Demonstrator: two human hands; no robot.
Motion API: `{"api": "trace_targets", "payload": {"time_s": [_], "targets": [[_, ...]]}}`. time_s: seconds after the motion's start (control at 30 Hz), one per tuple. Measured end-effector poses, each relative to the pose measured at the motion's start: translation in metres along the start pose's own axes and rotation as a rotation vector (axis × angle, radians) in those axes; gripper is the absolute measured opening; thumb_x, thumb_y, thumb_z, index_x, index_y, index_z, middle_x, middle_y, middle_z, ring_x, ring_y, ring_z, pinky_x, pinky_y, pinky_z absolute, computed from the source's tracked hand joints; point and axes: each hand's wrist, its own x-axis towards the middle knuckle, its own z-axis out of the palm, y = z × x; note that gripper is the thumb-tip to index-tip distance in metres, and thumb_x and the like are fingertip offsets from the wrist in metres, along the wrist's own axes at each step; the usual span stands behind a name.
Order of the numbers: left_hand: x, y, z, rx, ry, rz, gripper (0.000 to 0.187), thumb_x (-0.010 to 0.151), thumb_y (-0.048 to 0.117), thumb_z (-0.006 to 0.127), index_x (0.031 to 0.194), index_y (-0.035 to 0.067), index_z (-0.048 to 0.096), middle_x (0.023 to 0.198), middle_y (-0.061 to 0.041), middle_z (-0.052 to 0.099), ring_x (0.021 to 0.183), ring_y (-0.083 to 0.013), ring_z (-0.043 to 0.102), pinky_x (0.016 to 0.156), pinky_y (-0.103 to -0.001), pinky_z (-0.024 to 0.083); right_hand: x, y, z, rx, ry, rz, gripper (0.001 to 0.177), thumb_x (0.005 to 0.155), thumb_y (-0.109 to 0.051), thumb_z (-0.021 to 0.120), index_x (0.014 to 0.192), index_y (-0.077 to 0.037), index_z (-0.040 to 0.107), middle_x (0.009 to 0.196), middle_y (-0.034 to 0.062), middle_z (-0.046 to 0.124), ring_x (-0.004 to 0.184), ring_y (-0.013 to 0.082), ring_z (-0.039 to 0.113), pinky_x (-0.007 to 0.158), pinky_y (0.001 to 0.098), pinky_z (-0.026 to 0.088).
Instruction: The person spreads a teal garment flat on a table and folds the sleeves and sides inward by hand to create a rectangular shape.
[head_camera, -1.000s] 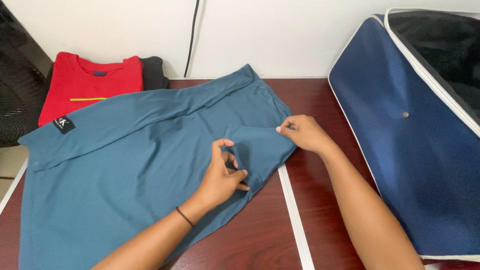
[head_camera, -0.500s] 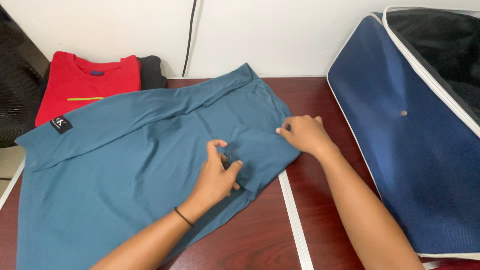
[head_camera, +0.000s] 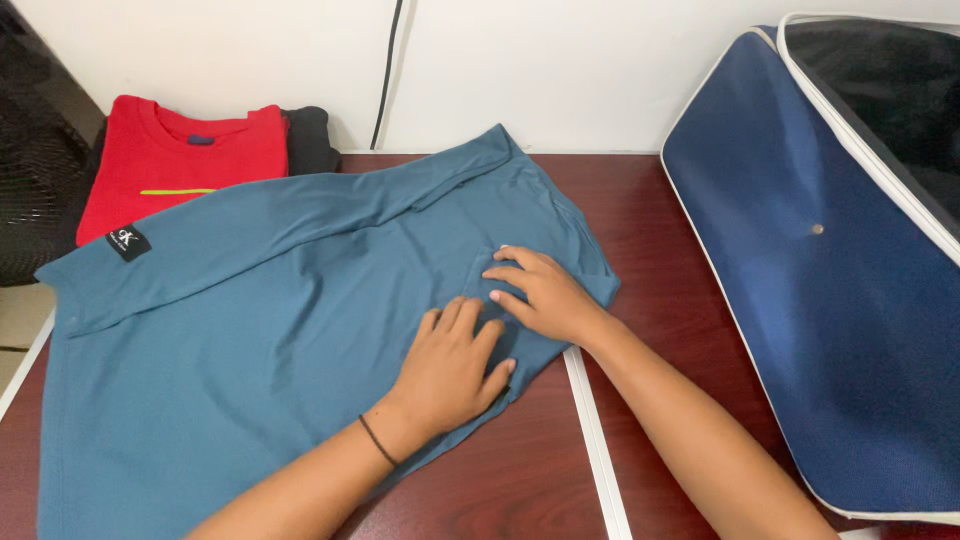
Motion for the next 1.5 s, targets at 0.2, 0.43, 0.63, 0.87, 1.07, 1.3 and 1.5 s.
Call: {"api": "trace_targets", "payload": {"time_s": [0.2,0.43,0.63,0.87,1.07,1.3,1.5], "targets": [[-0.013,-0.003,0.007,-0.008,-0.108,-0.029,0.061,0.091,0.049,0.061,0.135,0.007,0.058,0.145,-0.029,0.045,0.143,-0.0478,0.032,0.111,-0.069,0.021,-0.005,0.017,-0.008,-0.069,-0.035,0.020,0.039,0.097,-0.030,0.064,0.133,-0.014,0.069,0.152,0.0154,0.052,0.148,0.0355,0.038,0.118,0.0479,0.032],[-0.013,0.002,-0.004,-0.010,-0.228,-0.103,0.073,0.086,0.061,0.061,0.140,0.013,0.055,0.150,-0.025,0.040,0.146,-0.0499,0.023,0.108,-0.079,0.010,-0.007,0.044,-0.017,-0.175,-0.017,0.098,0.046,0.099,-0.037,0.060,0.138,-0.013,0.065,0.156,0.0167,0.047,0.150,0.0346,0.033,0.121,0.0509,0.023],[-0.011,0.004,-0.007,-0.010,-0.234,-0.109,0.074,0.084,0.062,0.063,0.140,0.013,0.054,0.151,-0.026,0.037,0.146,-0.0497,0.021,0.107,-0.081,0.007,-0.009,0.054,-0.023,-0.220,0.051,0.192,0.047,0.098,-0.037,0.059,0.137,-0.011,0.064,0.154,0.0184,0.047,0.148,0.0360,0.034,0.120,0.0512,0.024],[-0.005,-0.003,-0.006,-0.076,-0.106,-0.162,0.066,0.086,0.056,0.066,0.134,0.011,0.060,0.145,-0.030,0.041,0.142,-0.0489,0.031,0.108,-0.073,0.020,-0.006,0.022,-0.020,-0.249,0.063,0.070,0.042,0.098,-0.033,0.061,0.133,-0.012,0.067,0.150,0.0164,0.052,0.150,0.0335,0.036,0.123,0.0519,0.023],[0.000,-0.037,-0.010,0.122,0.066,-0.304,0.055,0.090,0.047,0.065,0.130,0.009,0.061,0.141,-0.027,0.047,0.140,-0.0454,0.037,0.108,-0.068,0.030,0.001,0.000,-0.006,-0.190,-0.082,0.013,0.052,0.099,-0.042,0.056,0.145,-0.017,0.056,0.160,0.0177,0.038,0.153,0.0337,0.025,0.122,0.0516,0.018],[-0.041,-0.111,-0.036,0.261,0.102,-0.584,0.067,0.090,0.051,0.062,0.141,0.008,0.052,0.152,-0.032,0.035,0.147,-0.0469,0.025,0.107,-0.075,0.019,0.002,0.004,0.000,-0.244,-0.255,0.123,0.063,0.100,-0.054,0.042,0.156,-0.025,0.039,0.168,0.0117,0.021,0.157,0.0281,0.009,0.124,0.0487,0.006],[-0.103,-0.136,-0.063,0.303,-0.024,-0.725,0.078,0.091,0.064,0.052,0.151,0.015,0.042,0.160,-0.029,0.023,0.151,-0.0439,0.014,0.112,-0.073,0.009,0.005,0.012,0.003,-0.279,-0.271,0.110,0.064,0.100,-0.055,0.040,0.157,-0.024,0.037,0.168,0.0107,0.019,0.157,0.0276,0.008,0.124,0.0484,0.006]]}}
